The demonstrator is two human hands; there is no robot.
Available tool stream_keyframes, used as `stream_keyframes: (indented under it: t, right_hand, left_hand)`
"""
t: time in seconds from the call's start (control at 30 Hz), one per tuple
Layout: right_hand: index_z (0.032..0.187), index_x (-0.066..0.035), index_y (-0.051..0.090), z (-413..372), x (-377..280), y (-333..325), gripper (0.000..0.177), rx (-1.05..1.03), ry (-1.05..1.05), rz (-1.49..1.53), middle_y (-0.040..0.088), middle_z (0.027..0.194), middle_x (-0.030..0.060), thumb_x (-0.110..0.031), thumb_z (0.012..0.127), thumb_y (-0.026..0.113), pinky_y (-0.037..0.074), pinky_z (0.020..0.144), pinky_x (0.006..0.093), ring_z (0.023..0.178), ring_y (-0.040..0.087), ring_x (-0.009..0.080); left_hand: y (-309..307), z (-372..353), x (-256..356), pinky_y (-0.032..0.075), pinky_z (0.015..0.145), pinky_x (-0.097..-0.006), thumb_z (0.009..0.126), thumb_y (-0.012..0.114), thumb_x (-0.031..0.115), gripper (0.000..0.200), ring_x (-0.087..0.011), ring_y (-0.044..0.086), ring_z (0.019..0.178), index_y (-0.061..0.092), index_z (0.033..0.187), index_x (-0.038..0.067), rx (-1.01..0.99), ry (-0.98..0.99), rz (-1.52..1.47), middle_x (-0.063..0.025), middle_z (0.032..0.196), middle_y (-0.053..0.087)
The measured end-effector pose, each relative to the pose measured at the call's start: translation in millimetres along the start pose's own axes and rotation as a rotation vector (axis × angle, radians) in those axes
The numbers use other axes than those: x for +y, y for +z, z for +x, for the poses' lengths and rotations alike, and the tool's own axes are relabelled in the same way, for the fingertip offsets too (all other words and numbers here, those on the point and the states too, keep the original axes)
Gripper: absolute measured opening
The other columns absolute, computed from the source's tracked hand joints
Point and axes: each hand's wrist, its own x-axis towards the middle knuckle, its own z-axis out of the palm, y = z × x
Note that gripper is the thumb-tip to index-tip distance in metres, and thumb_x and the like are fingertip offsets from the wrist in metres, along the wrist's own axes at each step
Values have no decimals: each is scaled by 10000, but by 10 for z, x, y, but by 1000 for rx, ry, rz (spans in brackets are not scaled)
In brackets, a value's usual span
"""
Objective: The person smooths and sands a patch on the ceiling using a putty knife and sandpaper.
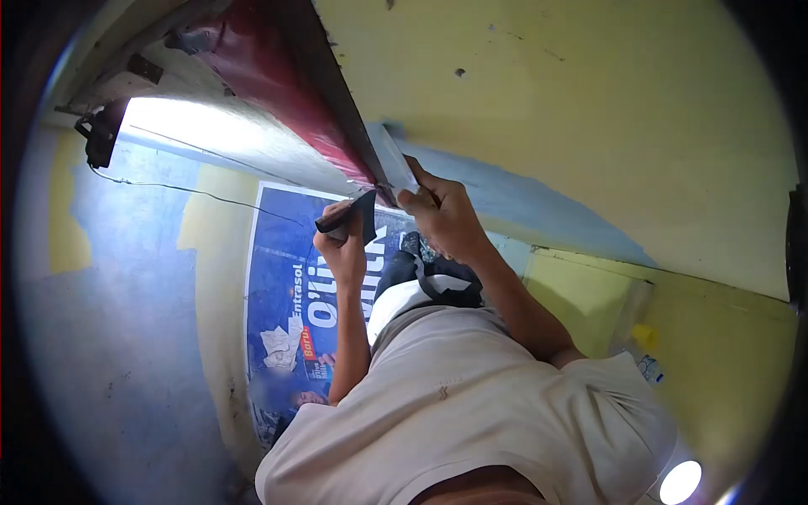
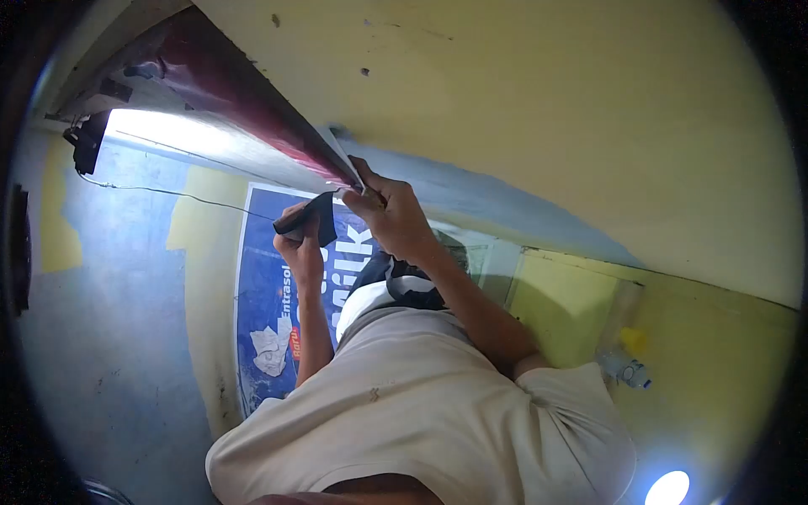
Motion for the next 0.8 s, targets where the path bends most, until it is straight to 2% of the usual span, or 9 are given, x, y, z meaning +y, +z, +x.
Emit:
stream_keyframes:
  t: [0.03, 0.13, 0.17, 0.27, 0.37, 0.43, 0.5, 0.6, 0.8]
  right_hand:
    - [1439, 14, 503, -9, -46, -7, 559, -11, 31, -22, 438, 635, -44, -220, 963, 678, 336, 512, 248, 562, 365, 54]
    - [1443, 6, 501, 95, 16, 146, 559, 39, -103, -123, 434, 637, -45, -207, 957, 680, 333, 507, 252, 553, 368, 54]
    - [1443, 5, 500, 60, -23, 132, 557, 47, 1, -125, 446, 650, -38, -206, 959, 679, 348, 517, 256, 567, 384, 57]
    - [1444, 3, 496, 44, -20, 50, 549, -29, 76, -10, 451, 659, -41, -202, 965, 670, 358, 526, 261, 583, 399, 61]
    - [1445, 0, 497, 153, -40, 136, 539, 7, -21, -130, 445, 660, -51, -202, 972, 659, 346, 518, 253, 576, 393, 52]
    - [1441, -5, 502, 66, -11, 127, 533, 12, -65, -31, 435, 655, -54, -210, 974, 656, 340, 519, 253, 579, 388, 51]
    - [1432, -5, 511, 26, -31, 17, 526, -25, 51, -17, 441, 661, -51, -224, 976, 655, 348, 548, 256, 614, 386, 59]
    - [1440, -11, 508, 132, -9, 91, 533, -7, -11, -119, 442, 658, -48, -217, 971, 656, 336, 545, 248, 610, 379, 53]
    - [1452, 1, 489, 29, 16, -32, 563, -6, 85, -119, 402, 651, -55, -228, 969, 663, 317, 539, 253, 598, 362, 57]
  left_hand:
    - [9, -11, 13, 450, 737, -212, 919, 681, 18, 85, -62, 555, 820, 677, 985, -36, 13, -12, -6, 6, 892, 637]
    - [26, 14, 37, 456, 730, -218, 918, 684, 24, 90, -67, 559, 808, 681, 989, -30, -28, -104, -101, 0, 878, 638]
    - [52, 35, 45, 462, 722, -223, 919, 685, 30, 90, -67, 562, 800, 678, 985, -31, -20, -85, -83, -2, 870, 638]
    - [91, 80, 0, 466, 726, -224, 922, 682, 32, 95, -68, 565, 806, 670, 984, -39, -12, -49, -88, -3, 873, 639]
    - [118, 121, 26, 470, 760, -225, 914, 682, 17, 85, -73, 575, 846, 671, 979, -38, -39, -85, -144, -11, 898, 646]
    - [102, 164, 6, 471, 767, -228, 913, 678, 7, 84, -76, 579, 851, 672, 981, -42, -24, -48, -119, -16, 907, 651]
    - [106, 142, -20, 466, 764, -227, 907, 671, -18, 97, -78, 570, 850, 674, 1003, -39, -6, 3, -92, -4, 935, 634]
    - [103, 144, -10, 466, 761, -221, 915, 668, -2, 74, -72, 571, 836, 666, 975, -45, 2, -97, -169, -13, 892, 647]
    - [87, 121, -103, 469, 766, -230, 914, 675, 8, 100, -82, 579, 845, 677, 995, -51, -13, -69, -108, -24, 900, 655]
